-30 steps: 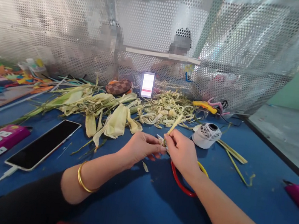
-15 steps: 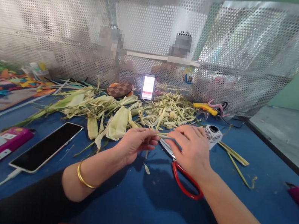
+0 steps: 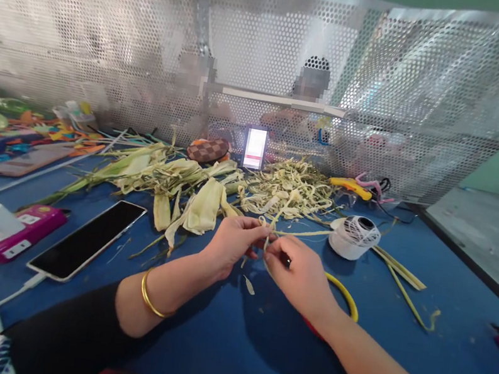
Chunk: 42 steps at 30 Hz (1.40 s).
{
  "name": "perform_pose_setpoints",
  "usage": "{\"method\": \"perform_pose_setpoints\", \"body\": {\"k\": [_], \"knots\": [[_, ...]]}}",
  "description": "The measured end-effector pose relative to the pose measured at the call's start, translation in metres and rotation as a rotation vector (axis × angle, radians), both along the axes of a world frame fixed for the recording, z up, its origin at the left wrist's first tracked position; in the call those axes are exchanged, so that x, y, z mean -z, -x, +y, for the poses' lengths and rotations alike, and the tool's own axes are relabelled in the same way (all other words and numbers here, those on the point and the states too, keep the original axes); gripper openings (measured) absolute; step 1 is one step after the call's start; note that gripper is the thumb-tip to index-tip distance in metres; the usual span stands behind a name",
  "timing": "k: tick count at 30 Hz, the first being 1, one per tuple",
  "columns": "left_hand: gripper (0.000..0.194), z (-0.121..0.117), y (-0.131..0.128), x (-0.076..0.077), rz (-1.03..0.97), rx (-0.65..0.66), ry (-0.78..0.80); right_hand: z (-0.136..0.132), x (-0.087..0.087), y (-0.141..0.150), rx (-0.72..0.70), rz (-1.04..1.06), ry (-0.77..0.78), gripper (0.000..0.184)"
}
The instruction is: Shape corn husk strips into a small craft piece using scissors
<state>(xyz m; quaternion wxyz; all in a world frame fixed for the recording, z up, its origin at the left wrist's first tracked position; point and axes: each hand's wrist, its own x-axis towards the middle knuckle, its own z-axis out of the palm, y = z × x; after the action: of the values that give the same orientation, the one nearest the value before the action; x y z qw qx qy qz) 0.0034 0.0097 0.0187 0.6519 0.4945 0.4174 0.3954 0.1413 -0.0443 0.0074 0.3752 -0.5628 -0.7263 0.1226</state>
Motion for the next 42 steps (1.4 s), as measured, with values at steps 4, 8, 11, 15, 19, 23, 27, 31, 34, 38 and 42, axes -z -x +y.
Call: {"method": "perform_pose_setpoints", "body": {"k": [4, 8, 11, 15, 19, 23, 27, 31, 34, 38, 42], "knots": [[0.015, 0.000, 0.001, -0.003, 0.039, -0.003, -0.038, 0.010, 0.003, -0.004, 0.158, 0.699, 0.344, 0.031], [0.017, -0.001, 0.001, -0.007, 0.109, 0.016, -0.010, 0.013, -0.001, -0.007, 0.213, 0.991, 0.112, 0.029], [0.025, -0.003, 0.000, -0.009, 0.144, 0.013, -0.013, 0.010, -0.008, -0.008, 0.194, 0.829, -0.114, 0.020], [0.019, -0.004, 0.000, -0.011, 0.200, 0.079, -0.099, 0.006, -0.016, -0.010, 0.109, 0.708, -0.273, 0.013], [0.017, -0.004, 0.001, -0.011, 0.252, 0.174, -0.097, 0.006, -0.019, -0.015, 0.056, 0.595, -0.150, 0.013], [0.014, -0.003, 0.003, -0.010, 0.225, 0.215, -0.084, 0.007, -0.016, -0.017, 0.093, 0.394, -0.057, 0.019], [0.015, -0.005, 0.002, -0.011, 0.222, 0.257, -0.098, 0.009, -0.011, -0.017, 0.124, 0.375, -0.059, 0.012], [0.021, -0.007, 0.000, -0.014, 0.205, 0.273, -0.109, 0.010, -0.012, -0.019, 0.003, 0.369, 0.077, 0.024], [0.023, -0.005, 0.001, -0.017, 0.222, 0.291, -0.114, 0.010, -0.018, -0.021, -0.113, 0.393, 0.172, 0.020], [0.027, 0.000, 0.006, -0.016, 0.211, 0.356, -0.108, 0.011, -0.021, -0.024, -0.138, 0.370, 0.150, 0.015], [0.031, 0.005, 0.009, -0.013, 0.177, 0.430, -0.082, 0.015, -0.018, -0.028, -0.110, 0.240, 0.072, 0.011]]}}
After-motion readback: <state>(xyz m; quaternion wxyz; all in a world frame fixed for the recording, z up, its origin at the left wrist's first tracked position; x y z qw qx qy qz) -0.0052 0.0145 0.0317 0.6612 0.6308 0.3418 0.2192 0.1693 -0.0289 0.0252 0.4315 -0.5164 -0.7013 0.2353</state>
